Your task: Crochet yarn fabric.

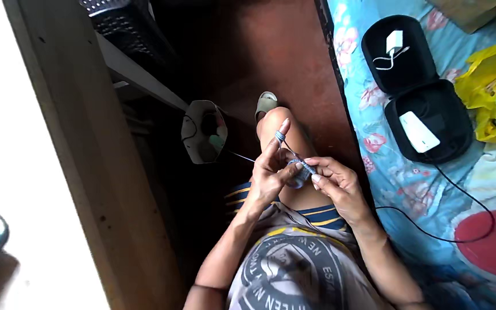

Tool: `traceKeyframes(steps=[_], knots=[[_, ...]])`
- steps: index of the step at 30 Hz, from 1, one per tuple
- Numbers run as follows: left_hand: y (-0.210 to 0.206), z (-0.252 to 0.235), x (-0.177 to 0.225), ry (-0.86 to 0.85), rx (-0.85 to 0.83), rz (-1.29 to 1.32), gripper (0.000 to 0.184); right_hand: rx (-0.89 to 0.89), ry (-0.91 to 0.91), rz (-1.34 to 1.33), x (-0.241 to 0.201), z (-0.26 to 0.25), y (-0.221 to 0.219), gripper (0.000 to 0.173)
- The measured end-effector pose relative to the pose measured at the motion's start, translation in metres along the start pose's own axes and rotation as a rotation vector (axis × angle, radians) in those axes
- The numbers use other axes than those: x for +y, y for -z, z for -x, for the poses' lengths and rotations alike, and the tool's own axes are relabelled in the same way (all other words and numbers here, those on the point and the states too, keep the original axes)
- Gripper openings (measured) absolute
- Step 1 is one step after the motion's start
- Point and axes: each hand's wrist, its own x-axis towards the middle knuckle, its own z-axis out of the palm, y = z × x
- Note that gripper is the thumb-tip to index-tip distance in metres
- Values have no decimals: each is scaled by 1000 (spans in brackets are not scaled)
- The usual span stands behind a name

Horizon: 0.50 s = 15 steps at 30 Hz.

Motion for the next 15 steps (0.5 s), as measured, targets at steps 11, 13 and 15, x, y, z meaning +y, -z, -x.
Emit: traceKeyframes(steps=[11,13,15], knots=[[-17,11,-25,-624,201,-423,33,86,-6,-45,-14,-4,-18,14],[-19,14,-15,-466,219,-230,53,74,-89,-257,-13,-5,-16,18],[-19,15,-4,-295,236,-64,69,144,67,-24,-6,1,-19,16]])
